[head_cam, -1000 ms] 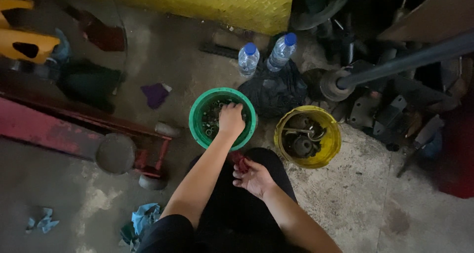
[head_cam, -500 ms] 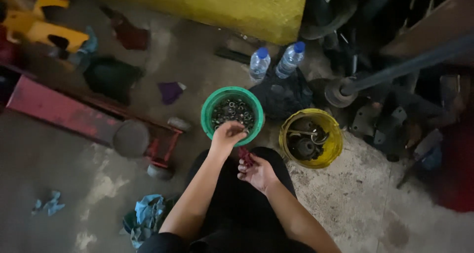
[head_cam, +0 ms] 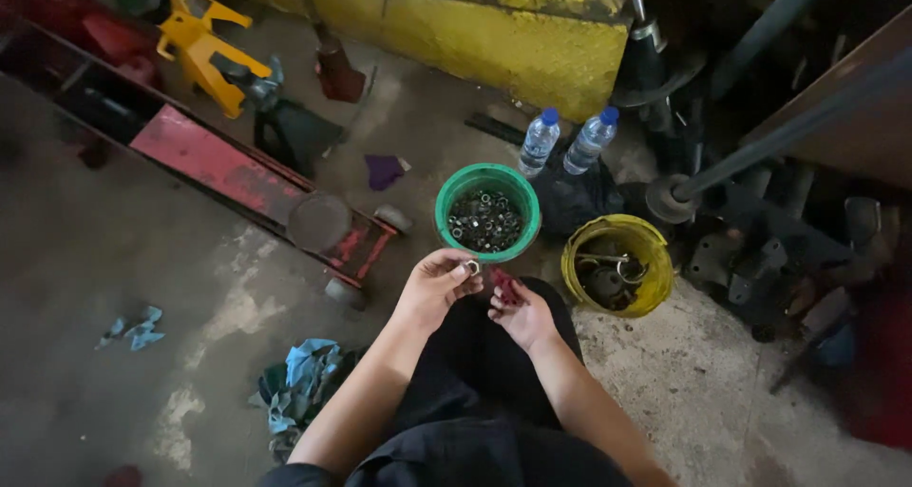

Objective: The person sits on the floor and repeatedly picks up small metal parts from a green bucket. They wipe each part with a red cloth and then place it back into the bucket.

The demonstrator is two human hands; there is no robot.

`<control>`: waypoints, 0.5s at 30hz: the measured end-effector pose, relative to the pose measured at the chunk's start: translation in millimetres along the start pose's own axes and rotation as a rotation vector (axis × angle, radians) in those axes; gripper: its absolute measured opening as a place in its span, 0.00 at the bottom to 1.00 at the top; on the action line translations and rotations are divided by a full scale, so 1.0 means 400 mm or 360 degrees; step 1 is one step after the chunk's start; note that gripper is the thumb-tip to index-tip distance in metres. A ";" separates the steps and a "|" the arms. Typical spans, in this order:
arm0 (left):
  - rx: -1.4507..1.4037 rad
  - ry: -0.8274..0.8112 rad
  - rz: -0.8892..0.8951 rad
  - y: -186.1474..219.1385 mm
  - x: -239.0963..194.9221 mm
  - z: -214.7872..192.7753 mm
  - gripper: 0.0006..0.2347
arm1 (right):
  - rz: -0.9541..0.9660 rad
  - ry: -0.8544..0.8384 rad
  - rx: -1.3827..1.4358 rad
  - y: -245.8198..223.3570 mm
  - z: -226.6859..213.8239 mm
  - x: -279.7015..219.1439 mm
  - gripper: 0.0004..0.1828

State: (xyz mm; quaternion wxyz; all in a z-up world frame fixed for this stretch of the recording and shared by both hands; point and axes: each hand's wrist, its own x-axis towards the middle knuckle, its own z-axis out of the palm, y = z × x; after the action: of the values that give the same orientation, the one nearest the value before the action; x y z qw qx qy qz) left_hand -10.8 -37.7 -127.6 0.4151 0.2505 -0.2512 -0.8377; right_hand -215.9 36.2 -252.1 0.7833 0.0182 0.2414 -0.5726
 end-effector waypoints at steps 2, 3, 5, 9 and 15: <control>-0.0016 -0.0017 0.0027 0.012 -0.041 0.010 0.07 | -0.0064 -0.0012 -0.0006 0.014 0.020 -0.028 0.18; -0.0032 -0.0028 0.0039 0.018 -0.059 0.014 0.07 | -0.0127 -0.0013 0.0001 0.019 0.029 -0.039 0.18; 0.0070 0.0011 0.0049 0.021 -0.087 0.016 0.07 | -0.0189 -0.0109 -0.0036 0.031 0.094 -0.090 0.18; 0.0285 -0.0028 0.0076 0.017 -0.120 0.037 0.08 | -0.0405 -0.0143 -0.0459 0.039 0.270 -0.199 0.21; 0.1034 -0.0200 0.0475 0.039 -0.143 0.100 0.09 | -0.0548 -0.0073 -0.0926 0.041 0.266 -0.204 0.18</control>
State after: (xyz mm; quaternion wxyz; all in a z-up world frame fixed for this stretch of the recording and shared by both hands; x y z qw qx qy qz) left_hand 3.1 9.6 -75.9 0.4155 0.2779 -0.5631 -0.6581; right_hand -181.5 82.0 -129.6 0.6527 -0.2601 0.3765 -0.6038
